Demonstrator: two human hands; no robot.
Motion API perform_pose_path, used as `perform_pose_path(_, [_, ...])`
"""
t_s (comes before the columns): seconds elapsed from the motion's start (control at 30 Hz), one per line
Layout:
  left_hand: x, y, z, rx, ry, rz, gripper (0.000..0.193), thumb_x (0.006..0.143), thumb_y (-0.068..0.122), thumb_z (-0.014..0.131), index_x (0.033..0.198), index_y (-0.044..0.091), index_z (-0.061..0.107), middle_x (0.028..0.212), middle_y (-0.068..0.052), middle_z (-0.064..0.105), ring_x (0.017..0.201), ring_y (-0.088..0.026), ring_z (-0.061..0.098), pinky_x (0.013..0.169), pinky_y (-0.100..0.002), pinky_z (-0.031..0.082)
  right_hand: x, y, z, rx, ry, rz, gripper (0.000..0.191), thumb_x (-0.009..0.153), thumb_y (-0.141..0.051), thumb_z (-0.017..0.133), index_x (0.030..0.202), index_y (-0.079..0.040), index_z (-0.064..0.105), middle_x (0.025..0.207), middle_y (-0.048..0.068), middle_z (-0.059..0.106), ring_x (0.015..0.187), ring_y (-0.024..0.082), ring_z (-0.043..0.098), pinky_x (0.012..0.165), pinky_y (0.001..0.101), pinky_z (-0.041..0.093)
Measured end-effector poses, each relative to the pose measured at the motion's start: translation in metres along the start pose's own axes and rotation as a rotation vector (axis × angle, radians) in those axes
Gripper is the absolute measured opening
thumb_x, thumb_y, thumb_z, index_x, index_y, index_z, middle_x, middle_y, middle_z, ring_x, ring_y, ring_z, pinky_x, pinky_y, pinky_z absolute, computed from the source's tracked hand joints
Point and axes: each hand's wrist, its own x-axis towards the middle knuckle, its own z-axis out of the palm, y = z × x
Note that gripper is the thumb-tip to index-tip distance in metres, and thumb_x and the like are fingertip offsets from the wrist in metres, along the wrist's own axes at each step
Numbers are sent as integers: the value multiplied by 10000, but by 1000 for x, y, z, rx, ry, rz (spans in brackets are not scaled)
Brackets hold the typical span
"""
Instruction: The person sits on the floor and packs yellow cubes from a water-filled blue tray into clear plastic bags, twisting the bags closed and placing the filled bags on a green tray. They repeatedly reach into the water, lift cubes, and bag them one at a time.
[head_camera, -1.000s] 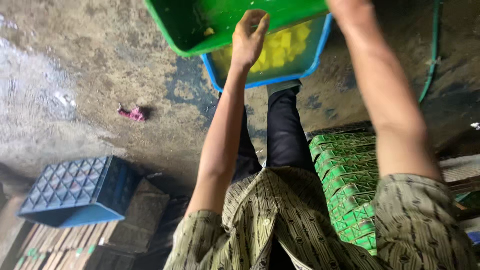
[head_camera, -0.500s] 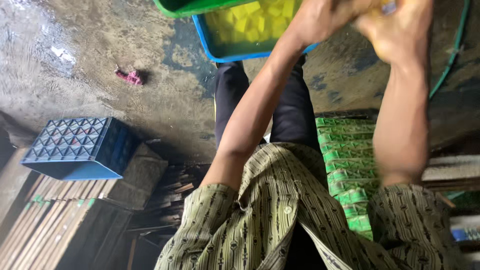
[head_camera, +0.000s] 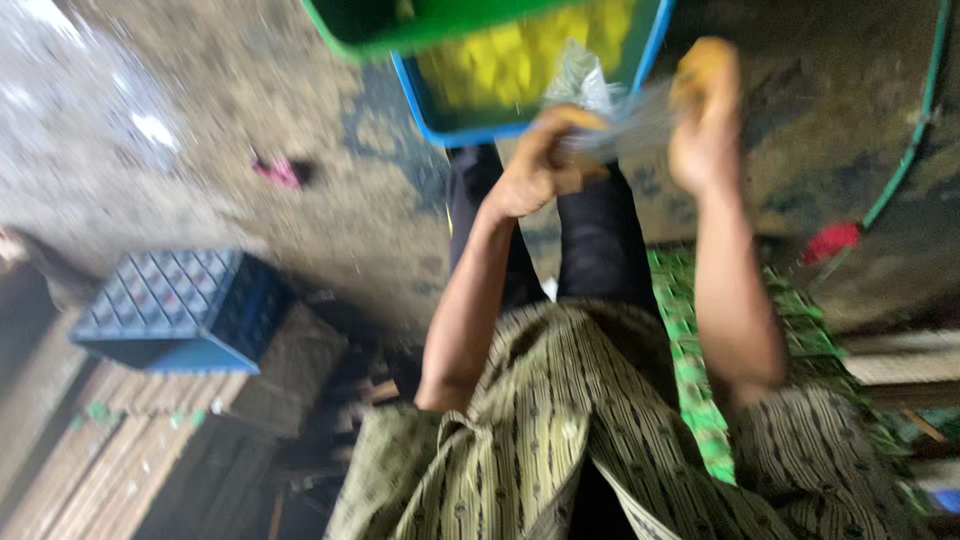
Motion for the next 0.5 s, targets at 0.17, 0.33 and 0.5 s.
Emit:
perform_pose_path(0.17, [-6, 12, -7, 278, 551, -173, 450, 827, -86, 663, 1258, 22, 590, 948, -108, 498, 892, -214, 507, 690, -312, 456, 0, -32, 37, 699, -513, 214, 640, 850, 71, 736, 1406, -82, 461, 1325, 62, 595, 1165, 192, 642, 983, 358, 568])
perform_pose_path(0.33, [-15, 18, -35, -296, -126, -6, 509, 866, -100, 759, 1297, 17, 515, 1113, -76, 548, 1094, -145, 537, 864, -348, 566, 24, -3, 39, -326, -155, 158, 433, 996, 130, 648, 1375, -72, 587, 1195, 101, 687, 1054, 238, 710, 844, 387, 579])
perform_pose_path(0.5, [9, 16, -56, 549, 436, -490, 388, 917, 32, 754, 1268, 44, 590, 911, -197, 644, 833, -240, 614, 752, -336, 516, 18, 34, 82, 793, -828, 326, 734, 791, 173, 691, 1434, -111, 482, 1225, 96, 671, 959, 191, 653, 803, 374, 579])
